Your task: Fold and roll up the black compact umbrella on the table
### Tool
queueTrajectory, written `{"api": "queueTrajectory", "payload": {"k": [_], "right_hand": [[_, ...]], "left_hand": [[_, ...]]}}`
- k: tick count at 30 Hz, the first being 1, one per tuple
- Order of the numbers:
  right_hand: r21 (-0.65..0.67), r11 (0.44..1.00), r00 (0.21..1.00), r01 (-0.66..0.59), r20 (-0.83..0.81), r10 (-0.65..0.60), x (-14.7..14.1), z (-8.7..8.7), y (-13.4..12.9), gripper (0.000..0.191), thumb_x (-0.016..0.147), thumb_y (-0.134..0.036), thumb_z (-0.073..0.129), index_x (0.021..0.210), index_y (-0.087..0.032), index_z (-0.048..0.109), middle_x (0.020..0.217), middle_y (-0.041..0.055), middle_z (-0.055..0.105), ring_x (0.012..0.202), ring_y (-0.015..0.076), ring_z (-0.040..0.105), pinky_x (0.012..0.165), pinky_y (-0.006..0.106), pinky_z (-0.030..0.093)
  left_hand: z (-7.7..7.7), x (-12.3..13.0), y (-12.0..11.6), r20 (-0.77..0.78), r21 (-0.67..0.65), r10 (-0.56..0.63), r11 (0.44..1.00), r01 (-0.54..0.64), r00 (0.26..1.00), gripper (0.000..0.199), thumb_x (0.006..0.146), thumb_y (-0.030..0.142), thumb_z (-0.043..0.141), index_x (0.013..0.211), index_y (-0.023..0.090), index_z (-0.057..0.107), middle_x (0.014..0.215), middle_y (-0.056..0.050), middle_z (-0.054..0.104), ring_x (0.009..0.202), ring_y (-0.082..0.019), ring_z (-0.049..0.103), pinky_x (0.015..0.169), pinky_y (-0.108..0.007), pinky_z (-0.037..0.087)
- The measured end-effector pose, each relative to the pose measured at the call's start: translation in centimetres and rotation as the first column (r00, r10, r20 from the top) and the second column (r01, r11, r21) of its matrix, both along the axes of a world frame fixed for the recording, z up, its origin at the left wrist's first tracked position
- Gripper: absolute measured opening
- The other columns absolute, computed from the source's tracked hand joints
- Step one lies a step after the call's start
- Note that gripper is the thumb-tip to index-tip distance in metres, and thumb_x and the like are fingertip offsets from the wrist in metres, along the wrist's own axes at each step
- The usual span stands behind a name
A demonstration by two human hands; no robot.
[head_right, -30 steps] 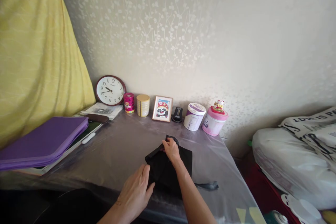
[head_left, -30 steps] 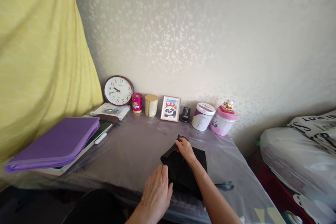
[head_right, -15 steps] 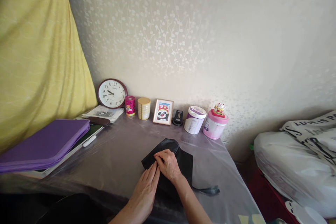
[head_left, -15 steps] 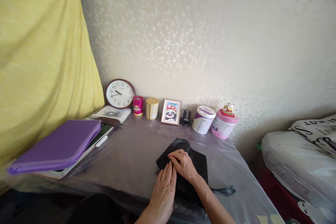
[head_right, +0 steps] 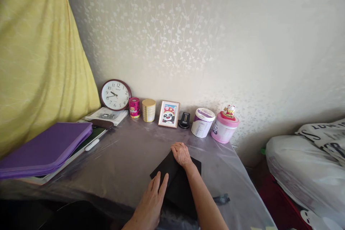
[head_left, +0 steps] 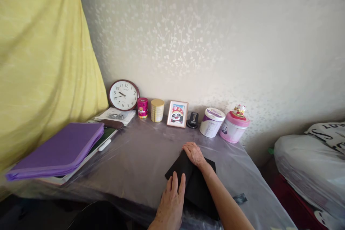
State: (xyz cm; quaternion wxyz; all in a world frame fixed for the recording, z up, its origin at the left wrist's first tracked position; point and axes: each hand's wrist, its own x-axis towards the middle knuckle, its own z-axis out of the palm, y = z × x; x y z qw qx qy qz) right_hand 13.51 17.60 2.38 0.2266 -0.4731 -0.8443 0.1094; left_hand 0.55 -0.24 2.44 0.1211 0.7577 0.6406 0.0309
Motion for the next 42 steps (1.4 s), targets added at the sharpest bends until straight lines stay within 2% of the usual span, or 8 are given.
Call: {"api": "queueTrajectory", "payload": {"k": [4,9,14,19,25,33,37,42], "right_hand": [[-0.085,0.990,0.993,0.115,-0.021,-0.118,0.2,-0.5,1.7,0.027,0.087,-0.025,0.040,0.086,-0.025,0.067,0.100,0.0019,0.068,0.098,0.0168,0.059,0.090,0.029,0.039],[-0.057,0.948,0.944,0.314,-0.082,-0.318,2.2,0.4,1.0,0.035,0.089,-0.031,0.032,0.098,-0.020,0.064,0.104,0.0094,0.066,0.100,0.0218,0.059,0.090,0.034,0.040],[-0.063,0.850,0.815,0.522,-0.255,-0.520,7.1,0.9,-3.8,0.038,0.084,-0.039,0.036,0.101,-0.015,0.060,0.103,0.0119,0.065,0.095,0.0227,0.060,0.084,0.033,0.043],[-0.137,0.768,0.729,0.626,-0.247,-0.638,9.8,-0.2,-9.4,0.034,0.078,-0.044,0.043,0.091,-0.019,0.061,0.094,0.0102,0.066,0.081,0.0226,0.063,0.078,0.034,0.045],[-0.452,0.755,0.711,0.475,-0.309,-0.632,8.4,0.2,-12.9,0.048,0.079,-0.056,0.036,0.099,-0.018,0.057,0.061,0.0020,0.060,0.054,0.0195,0.059,0.048,0.029,0.046],[-0.492,0.772,0.679,0.403,-0.405,-0.612,6.7,0.7,-12.7,0.049,0.071,-0.059,0.050,0.094,-0.017,0.061,0.067,0.0030,0.064,0.058,0.0197,0.060,0.042,0.025,0.041],[-0.496,0.825,0.666,0.271,-0.522,-0.533,5.8,1.7,-11.9,0.043,0.068,-0.057,0.056,0.082,-0.016,0.062,0.059,0.0003,0.060,0.054,0.0165,0.057,0.044,0.024,0.040],[-0.524,0.845,0.597,0.110,-0.645,-0.477,3.1,3.7,-10.7,0.042,0.069,-0.056,0.059,0.085,-0.017,0.060,0.058,-0.0027,0.057,0.050,0.0125,0.052,0.044,0.022,0.038]], "left_hand": [[0.4,0.2,0.1,0.009,-0.037,0.011,0.999,-0.011,1.000,0.102,0.053,-0.012,0.049,0.141,0.020,0.010,0.147,-0.016,0.017,0.129,-0.031,0.032,0.100,-0.041,0.038],[0.8,0.3,-0.1,0.022,-0.030,0.032,0.999,-0.032,0.999,0.090,0.061,-0.013,0.040,0.141,0.019,0.013,0.147,-0.016,0.018,0.128,-0.029,0.035,0.096,-0.036,0.042],[1.1,0.0,-0.4,0.025,0.001,0.014,1.000,-0.014,1.000,0.085,0.064,-0.015,0.031,0.141,0.016,0.011,0.146,-0.017,0.020,0.127,-0.026,0.036,0.097,-0.033,0.040],[1.0,-0.1,-0.6,0.016,0.001,-0.001,1.000,0.001,1.000,0.088,0.062,-0.016,0.030,0.141,0.015,0.008,0.147,-0.018,0.018,0.128,-0.026,0.034,0.096,-0.031,0.042],[0.7,-0.1,-0.6,0.001,0.020,-0.005,1.000,0.005,1.000,0.089,0.060,-0.015,0.032,0.141,0.013,0.008,0.147,-0.018,0.019,0.129,-0.025,0.032,0.096,-0.030,0.041],[0.3,0.0,-0.5,-0.003,0.021,0.009,1.000,-0.009,1.000,0.090,0.060,-0.014,0.032,0.141,0.013,0.006,0.148,-0.015,0.017,0.130,-0.025,0.032,0.093,-0.028,0.043],[-0.1,-0.1,-0.4,0.021,0.044,0.002,0.999,-0.003,1.000,0.092,0.057,-0.013,0.037,0.141,0.011,0.007,0.147,-0.017,0.019,0.129,-0.026,0.033,0.094,-0.028,0.043],[-1.3,0.0,-0.4,0.033,0.121,-0.003,0.993,-0.001,0.999,0.093,0.058,-0.010,0.045,0.141,0.011,0.008,0.146,-0.019,0.021,0.128,-0.028,0.033,0.092,-0.029,0.045]]}}
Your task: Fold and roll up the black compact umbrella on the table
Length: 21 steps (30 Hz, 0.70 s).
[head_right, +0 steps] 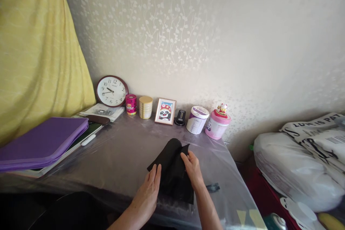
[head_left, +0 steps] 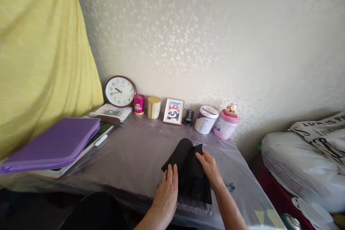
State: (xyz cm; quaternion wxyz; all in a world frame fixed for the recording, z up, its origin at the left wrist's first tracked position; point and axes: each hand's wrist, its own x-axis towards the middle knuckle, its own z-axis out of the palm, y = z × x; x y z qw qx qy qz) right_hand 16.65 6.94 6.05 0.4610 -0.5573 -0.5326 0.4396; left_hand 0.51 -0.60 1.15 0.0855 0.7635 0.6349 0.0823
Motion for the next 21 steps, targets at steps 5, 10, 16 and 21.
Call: {"api": "queueTrajectory", "payload": {"k": [5,10,16,21], "right_hand": [[0.007,0.999,0.984,-0.032,-0.177,0.032,-2.9,1.1,1.9,0.044,0.064,-0.054,0.065,0.087,-0.016,0.061,0.058,-0.0019,0.058,0.051,0.0133,0.053,0.045,0.023,0.041],[0.025,0.997,0.960,-0.080,-0.269,0.083,-5.1,0.4,3.3,0.039,0.064,-0.047,0.067,0.087,-0.016,0.061,0.064,-0.0005,0.062,0.057,0.0149,0.057,0.055,0.026,0.046],[0.003,0.995,0.985,-0.100,-0.138,0.100,-6.5,-1.4,4.7,0.035,0.070,-0.040,0.061,0.094,-0.015,0.059,0.064,-0.0011,0.062,0.057,0.0138,0.057,0.054,0.025,0.046],[-0.018,0.998,0.983,-0.062,0.171,0.064,-6.3,-2.5,6.2,0.039,0.074,-0.034,0.057,0.105,-0.012,0.056,0.063,-0.0008,0.061,0.059,0.0155,0.059,0.052,0.025,0.046]], "left_hand": [[-0.7,0.1,0.1,0.012,0.013,0.002,1.000,-0.002,1.000,0.093,0.057,-0.008,0.053,0.140,0.009,0.014,0.146,-0.019,0.019,0.129,-0.030,0.032,0.097,-0.032,0.041],[-0.3,-0.1,0.4,0.043,-0.038,0.033,0.999,-0.032,0.999,0.093,0.056,-0.009,0.050,0.140,0.009,0.015,0.145,-0.020,0.023,0.127,-0.029,0.035,0.094,-0.032,0.043],[-0.5,-0.6,0.5,0.060,-0.030,0.008,1.000,-0.006,0.998,0.087,0.056,-0.008,0.044,0.139,0.005,0.018,0.145,-0.021,0.022,0.127,-0.028,0.036,0.097,-0.034,0.040],[-0.9,-1.3,0.4,0.129,0.031,0.005,0.999,-0.009,0.992,0.077,0.066,-0.003,0.040,0.139,0.006,0.016,0.143,-0.019,0.029,0.126,-0.025,0.037,0.102,-0.036,0.035]]}}
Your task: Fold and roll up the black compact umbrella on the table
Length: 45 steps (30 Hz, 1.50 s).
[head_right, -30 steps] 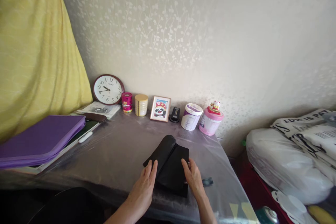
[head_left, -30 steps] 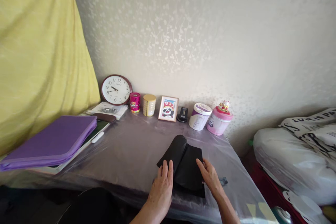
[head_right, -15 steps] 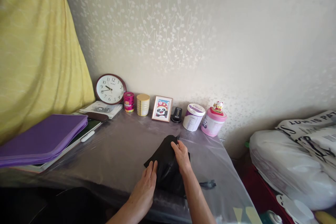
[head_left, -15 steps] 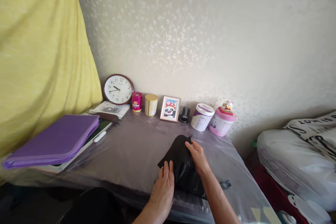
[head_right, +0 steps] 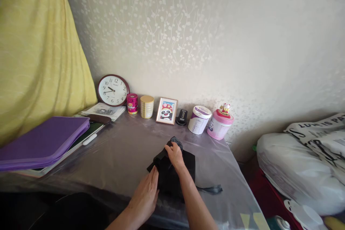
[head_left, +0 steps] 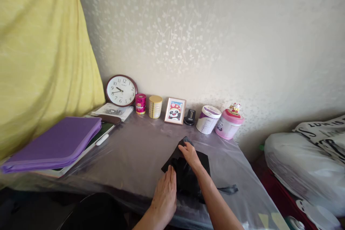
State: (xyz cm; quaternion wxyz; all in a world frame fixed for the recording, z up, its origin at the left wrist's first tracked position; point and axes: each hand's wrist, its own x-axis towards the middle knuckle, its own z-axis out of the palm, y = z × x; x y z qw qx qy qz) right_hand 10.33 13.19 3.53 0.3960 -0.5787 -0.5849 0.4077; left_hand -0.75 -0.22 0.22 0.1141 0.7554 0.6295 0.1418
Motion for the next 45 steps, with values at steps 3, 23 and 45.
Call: {"api": "queueTrajectory", "payload": {"k": [3,23,45], "right_hand": [[0.009,1.000,0.993,-0.019,0.118,0.017,0.1,-0.5,0.6,0.039,0.076,-0.034,0.055,0.109,-0.013,0.056,0.064,0.0004,0.064,0.062,0.0169,0.062,0.055,0.025,0.046],[0.311,0.852,0.898,-0.420,0.274,0.343,0.2,0.8,-3.9,0.024,0.087,-0.034,0.045,0.097,-0.025,0.066,0.089,0.0023,0.070,0.086,0.0161,0.063,0.081,0.030,0.047],[0.316,0.791,0.727,-0.524,0.650,0.222,2.6,-1.1,4.5,0.033,0.090,-0.027,0.037,0.081,-0.024,0.068,0.092,0.0026,0.070,0.104,0.0184,0.055,0.097,0.035,0.032]], "left_hand": [[0.5,-0.6,-0.6,0.087,0.042,-0.011,0.999,0.008,0.996,0.079,0.074,0.004,0.041,0.141,0.012,0.001,0.141,-0.016,0.033,0.124,-0.022,0.040,0.099,-0.036,0.037],[1.7,-0.1,-0.4,-0.179,0.069,0.054,0.997,-0.043,0.982,0.062,0.078,0.007,0.041,0.138,0.017,0.027,0.118,-0.011,0.051,0.092,-0.021,0.056,0.078,-0.034,0.047],[-0.2,0.4,-0.1,-0.104,-0.073,0.135,0.987,-0.143,0.985,0.059,0.079,0.003,0.033,0.137,0.010,0.027,0.133,-0.018,0.041,0.105,-0.022,0.056,0.081,-0.027,0.047]]}}
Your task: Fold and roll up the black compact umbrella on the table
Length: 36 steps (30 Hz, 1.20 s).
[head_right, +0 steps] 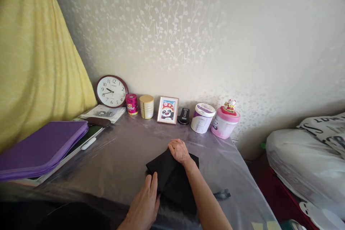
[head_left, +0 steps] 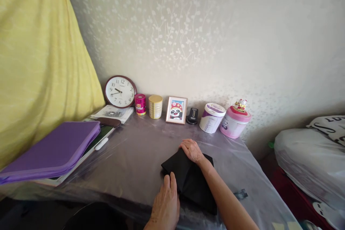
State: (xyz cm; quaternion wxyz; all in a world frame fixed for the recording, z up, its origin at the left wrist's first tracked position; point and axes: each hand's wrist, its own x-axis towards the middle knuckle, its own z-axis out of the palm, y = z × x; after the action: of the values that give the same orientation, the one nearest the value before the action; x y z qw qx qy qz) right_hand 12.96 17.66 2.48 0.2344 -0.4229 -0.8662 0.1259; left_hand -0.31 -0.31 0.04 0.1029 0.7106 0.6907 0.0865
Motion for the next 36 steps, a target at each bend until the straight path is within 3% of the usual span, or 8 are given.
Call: {"api": "queueTrajectory", "payload": {"k": [3,8,12,16,21,23,30,36], "right_hand": [[-0.055,0.987,0.989,0.148,-0.009,-0.149,0.2,-0.3,1.4,0.028,0.088,-0.028,0.041,0.078,-0.025,0.067,0.090,0.0017,0.070,0.093,0.0165,0.059,0.087,0.027,0.039],[-0.015,0.922,0.921,0.388,-0.028,-0.388,2.4,-0.1,1.5,0.029,0.088,-0.027,0.036,0.087,-0.022,0.065,0.094,0.0089,0.068,0.094,0.0214,0.059,0.090,0.035,0.037],[0.081,0.803,0.805,0.590,-0.130,-0.579,6.8,0.1,-1.3,0.032,0.086,-0.032,0.035,0.100,-0.018,0.060,0.103,0.0112,0.064,0.102,0.0232,0.056,0.094,0.037,0.035],[-0.016,0.728,0.718,0.686,-0.149,-0.680,10.3,-0.6,-5.6,0.037,0.084,-0.041,0.034,0.096,-0.018,0.060,0.097,0.0126,0.065,0.093,0.0249,0.060,0.083,0.036,0.042],[-0.338,0.686,0.678,0.644,-0.163,-0.717,10.0,-1.3,-9.9,0.037,0.080,-0.048,0.039,0.094,-0.021,0.062,0.074,0.0066,0.067,0.061,0.0213,0.062,0.062,0.033,0.045],[-0.454,0.667,0.648,0.590,-0.226,-0.727,9.1,-1.2,-10.9,0.042,0.079,-0.053,0.040,0.095,-0.021,0.062,0.070,0.0052,0.066,0.058,0.0218,0.061,0.053,0.032,0.045],[-0.435,0.745,0.654,0.505,-0.370,-0.659,7.2,-1.2,-11.5,0.037,0.070,-0.056,0.053,0.063,-0.021,0.061,0.061,0.0026,0.062,0.063,0.0228,0.059,0.055,0.031,0.043],[-0.620,0.755,0.564,0.214,-0.553,-0.613,5.3,1.1,-11.3,0.038,0.069,-0.056,0.057,0.069,-0.018,0.062,0.056,0.0008,0.060,0.055,0.0187,0.056,0.047,0.027,0.041]], "left_hand": [[0.7,-0.1,-0.1,0.021,-0.034,-0.005,0.999,0.005,1.000,0.059,0.080,0.006,0.034,0.138,0.011,0.025,0.134,-0.019,0.040,0.105,-0.022,0.056,0.081,-0.028,0.047],[1.5,0.0,-0.3,0.022,-0.064,0.006,0.998,-0.004,1.000,0.059,0.080,0.006,0.034,0.138,0.009,0.024,0.132,-0.021,0.040,0.099,-0.022,0.059,0.078,-0.028,0.048],[1.1,0.0,-0.4,0.028,0.017,-0.008,1.000,0.008,1.000,0.056,0.082,0.006,0.030,0.137,0.010,0.025,0.128,-0.020,0.044,0.092,-0.019,0.061,0.074,-0.026,0.048],[0.4,0.0,-0.4,0.013,0.090,-0.004,0.996,0.002,1.000,0.055,0.081,0.007,0.032,0.136,0.011,0.028,0.126,-0.018,0.045,0.088,-0.017,0.062,0.070,-0.023,0.047],[0.5,-0.1,-0.5,0.008,0.092,-0.019,0.996,0.018,1.000,0.055,0.081,0.007,0.034,0.135,0.010,0.028,0.127,-0.018,0.044,0.087,-0.016,0.062,0.070,-0.023,0.047],[0.8,-0.1,-0.5,0.007,0.084,-0.019,0.996,0.018,1.000,0.054,0.082,0.008,0.034,0.135,0.009,0.027,0.127,-0.019,0.044,0.088,-0.017,0.062,0.071,-0.023,0.047],[1.7,-0.2,-0.5,0.045,0.022,-0.030,0.999,0.029,0.999,0.053,0.084,0.007,0.031,0.136,0.006,0.024,0.128,-0.021,0.042,0.092,-0.018,0.061,0.074,-0.025,0.047],[2.1,-0.4,-0.5,0.064,-0.011,-0.036,0.999,0.037,0.997,0.054,0.084,0.007,0.032,0.136,0.003,0.024,0.131,-0.023,0.040,0.097,-0.021,0.060,0.078,-0.027,0.047]]}}
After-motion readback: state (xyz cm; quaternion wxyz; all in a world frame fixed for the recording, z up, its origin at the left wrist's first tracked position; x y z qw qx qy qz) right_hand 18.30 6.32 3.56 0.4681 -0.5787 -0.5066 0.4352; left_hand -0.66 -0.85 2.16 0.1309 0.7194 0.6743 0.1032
